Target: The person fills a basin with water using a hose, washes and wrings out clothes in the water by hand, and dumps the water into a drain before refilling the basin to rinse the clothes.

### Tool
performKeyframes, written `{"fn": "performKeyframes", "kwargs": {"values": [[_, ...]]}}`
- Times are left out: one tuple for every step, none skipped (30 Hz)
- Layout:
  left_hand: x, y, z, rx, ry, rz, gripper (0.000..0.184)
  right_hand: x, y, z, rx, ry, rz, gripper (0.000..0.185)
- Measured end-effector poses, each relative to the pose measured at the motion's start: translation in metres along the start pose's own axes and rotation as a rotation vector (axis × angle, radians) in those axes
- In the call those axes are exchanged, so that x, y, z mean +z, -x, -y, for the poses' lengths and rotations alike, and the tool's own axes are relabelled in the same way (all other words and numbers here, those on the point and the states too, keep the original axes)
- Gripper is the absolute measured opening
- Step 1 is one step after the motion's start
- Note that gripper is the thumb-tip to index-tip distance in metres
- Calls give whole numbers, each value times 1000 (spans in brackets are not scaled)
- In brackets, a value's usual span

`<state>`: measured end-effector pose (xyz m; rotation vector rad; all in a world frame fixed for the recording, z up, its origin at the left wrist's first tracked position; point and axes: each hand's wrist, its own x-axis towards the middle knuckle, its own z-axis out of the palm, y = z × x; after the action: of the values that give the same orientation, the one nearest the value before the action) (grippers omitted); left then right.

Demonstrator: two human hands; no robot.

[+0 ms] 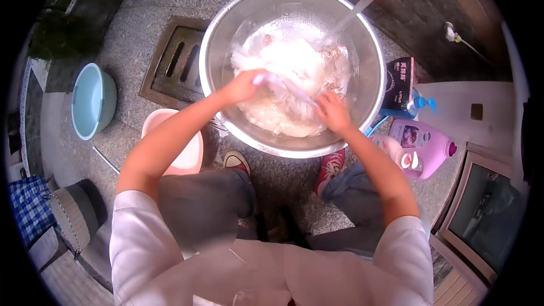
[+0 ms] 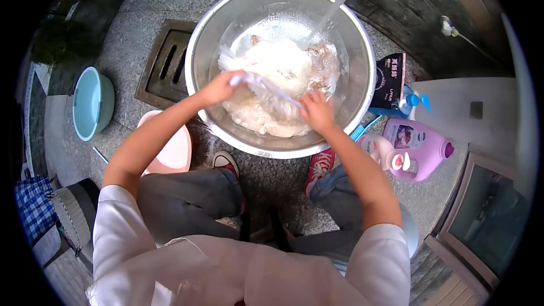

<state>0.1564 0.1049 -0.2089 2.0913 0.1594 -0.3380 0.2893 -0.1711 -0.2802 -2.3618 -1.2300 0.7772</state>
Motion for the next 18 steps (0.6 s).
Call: {"fn": "performKeyframes", "kwargs": {"values": [[-10, 8, -14, -47, 249, -163, 25, -10, 12, 7, 87, 345, 16, 51], [-18, 16, -28, -36, 240, -173, 25, -10, 21, 13, 81, 351, 0, 51], [-24, 22, -42, 30, 275, -219, 25, -3, 28, 14, 99, 185, -44, 57], [-28, 30, -56, 97, 312, -270, 25, 6, 30, 11, 112, 21, -84, 64], [-31, 39, -70, 117, 326, -337, 26, 27, 20, 1, 5, -239, -180, 71], [-38, 50, -85, 94, 360, -361, 26, 29, 16, 9, -8, -234, -183, 71], [-45, 59, -97, 114, 413, -400, 26, 31, 9, 24, 84, -228, -240, 71], [-53, 69, -108, 136, 466, -440, 26, 31, 2, 37, 175, -221, -300, 71], [-63, 81, -125, 206, 483, -425, 26, 30, -5, 47, 69, -261, -477, 56], [-66, 89, -135, 228, 466, -526, 26, 20, -13, 52, 54, -261, -481, 56], [-76, 99, -145, 222, 455, -546, 26, 6, -21, 56, 190, -173, -415, 47], [-84, 112, -154, 212, 447, -561, 26, -5, -26, 60, 330, -84, -344, 39], [-92, 118, -155, 174, 508, -637, 25, -18, -28, 61, 309, -144, -389, 34], [-99, 125, -157, 182, 548, -692, 23, -34, -26, 60, 285, -201, -439, 30], [-107, 130, -152, 214, 526, -703, 21, -49, -19, 62, 281, -199, -449, 30], [-117, 132, -144, 252, 499, -714, 20, -68, -13, 67, 229, -130, -490, 32], [-126, 134, -138, 272, 487, -717, 20, -88, -9, 72, 177, -61, -534, 34], [-132, 134, -129, 195, 475, -795, 19, -110, -3, 79, 171, -59, -551, 34]]}}
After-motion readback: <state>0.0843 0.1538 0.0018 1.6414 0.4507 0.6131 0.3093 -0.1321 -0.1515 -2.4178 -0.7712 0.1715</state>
